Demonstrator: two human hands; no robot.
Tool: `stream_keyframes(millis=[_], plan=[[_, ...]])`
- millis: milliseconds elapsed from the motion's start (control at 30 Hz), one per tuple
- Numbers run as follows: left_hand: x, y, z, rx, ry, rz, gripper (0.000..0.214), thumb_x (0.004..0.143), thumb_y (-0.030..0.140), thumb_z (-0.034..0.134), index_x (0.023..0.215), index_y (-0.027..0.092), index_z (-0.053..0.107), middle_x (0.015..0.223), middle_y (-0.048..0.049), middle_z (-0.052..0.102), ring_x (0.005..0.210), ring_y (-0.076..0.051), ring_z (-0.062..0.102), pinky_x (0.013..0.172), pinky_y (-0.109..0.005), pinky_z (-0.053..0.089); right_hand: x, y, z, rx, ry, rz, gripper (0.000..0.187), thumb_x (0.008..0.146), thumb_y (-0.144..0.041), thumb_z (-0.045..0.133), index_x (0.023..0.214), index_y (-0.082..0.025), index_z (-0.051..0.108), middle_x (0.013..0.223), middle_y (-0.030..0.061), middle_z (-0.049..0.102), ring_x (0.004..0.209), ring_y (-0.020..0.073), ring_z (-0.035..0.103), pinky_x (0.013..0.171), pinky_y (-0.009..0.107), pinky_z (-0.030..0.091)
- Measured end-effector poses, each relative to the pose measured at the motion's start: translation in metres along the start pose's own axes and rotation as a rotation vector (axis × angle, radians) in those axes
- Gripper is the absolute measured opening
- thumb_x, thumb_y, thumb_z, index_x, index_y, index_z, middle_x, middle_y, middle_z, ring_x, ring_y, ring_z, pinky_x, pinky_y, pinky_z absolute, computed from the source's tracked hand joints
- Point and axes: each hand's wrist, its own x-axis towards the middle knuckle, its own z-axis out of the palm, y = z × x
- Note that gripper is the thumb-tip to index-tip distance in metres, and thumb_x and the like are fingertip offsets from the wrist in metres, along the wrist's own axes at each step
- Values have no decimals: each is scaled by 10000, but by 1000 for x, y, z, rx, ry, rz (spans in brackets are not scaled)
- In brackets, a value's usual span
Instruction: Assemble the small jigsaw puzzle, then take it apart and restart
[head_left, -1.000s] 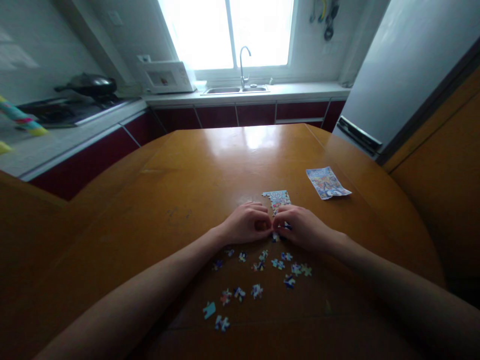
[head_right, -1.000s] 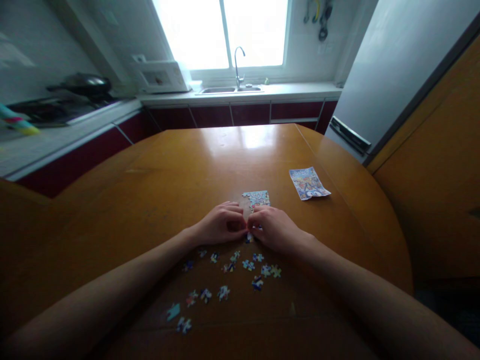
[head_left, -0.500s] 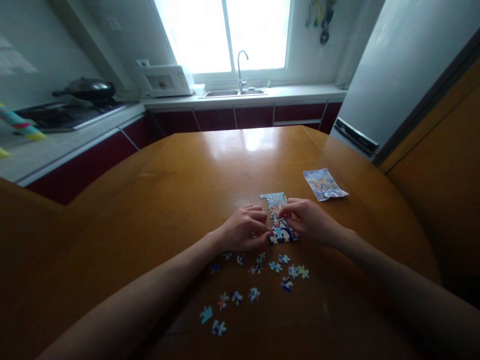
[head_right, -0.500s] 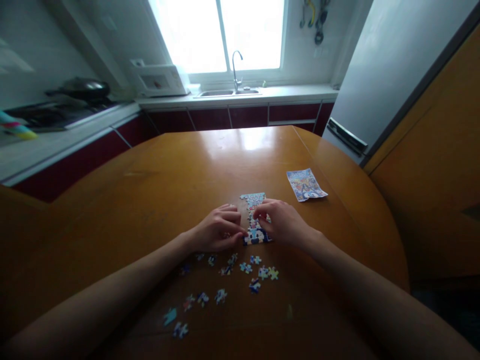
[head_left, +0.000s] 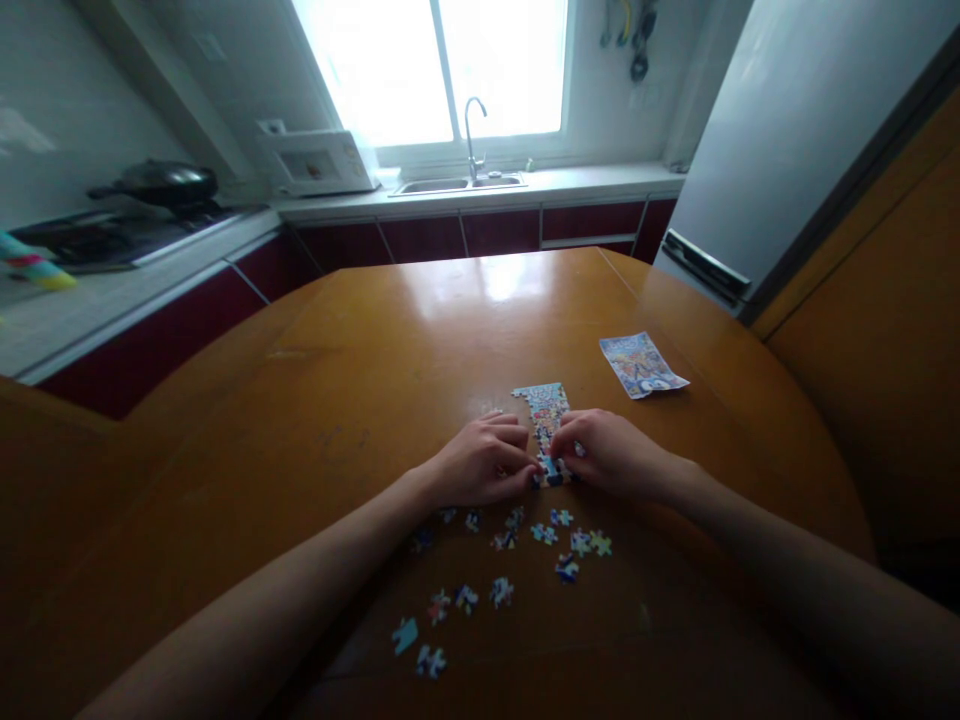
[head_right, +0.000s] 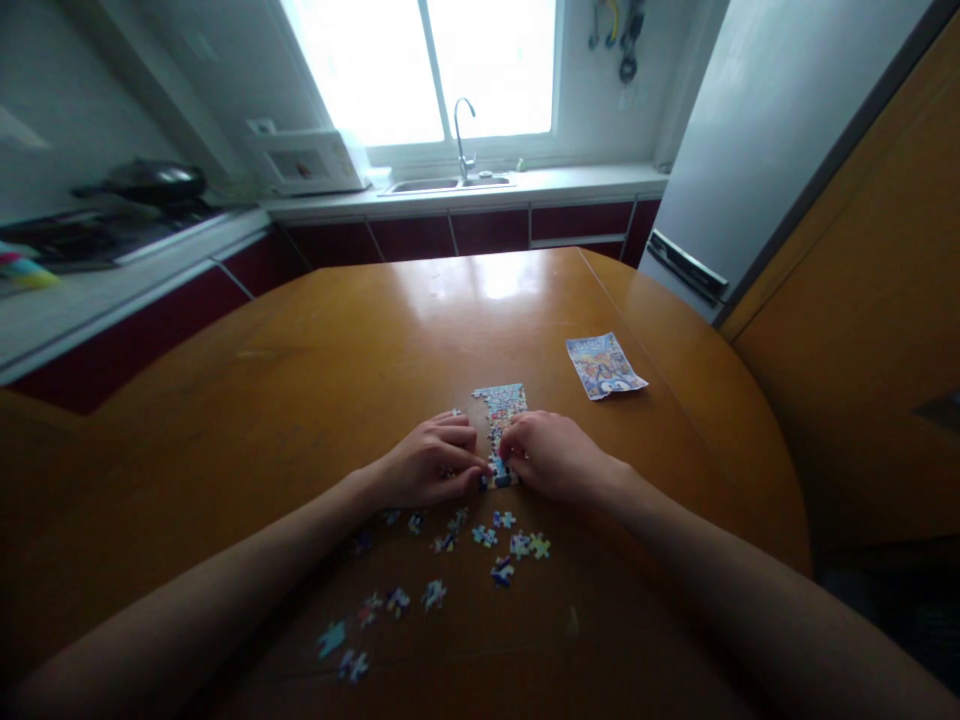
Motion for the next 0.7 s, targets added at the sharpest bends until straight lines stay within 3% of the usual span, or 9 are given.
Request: stream_keyframes(millis=[200, 333, 500, 700], plan=[[1, 1, -3, -72, 34, -6, 247, 963, 250, 505, 855, 209, 723, 711, -29, 583, 738, -167, 515, 759, -325, 417, 1, 3, 4, 16, 12, 6, 199, 789, -125, 632, 833, -259, 772, 816, 11, 682, 724, 143, 594, 693, 263, 418], [0, -3, -1, -93, 112, -44, 269, 943, 237, 514, 748, 199, 695, 674, -24, 542, 714, -167, 477, 715, -327, 398, 2, 4, 5, 39, 19, 12, 209, 778, -108, 631, 828, -254, 773, 821, 13, 686, 716, 140, 595, 692, 262, 426], [-1, -3, 0, -60, 68, -23, 301, 910, 244, 547, 624, 193, 625, 637, -17, 541, 691, -165, 468, 705, -334, 386, 2, 5, 5, 35, 25, 7, 226, 769, -93, 627, 824, -255, 775, 802, 12, 671, 707, 138, 588, 682, 263, 424], [-1, -3, 0, -87, 29, -24, 324, 932, 260, 524, 632, 190, 625, 631, -9, 514, 670, -157, 451, 708, -331, 393, 3, 4, 5, 31, 33, 3, 202, 782, -105, 634, 821, -248, 771, 809, 18, 667, 705, 137, 574, 676, 262, 409]])
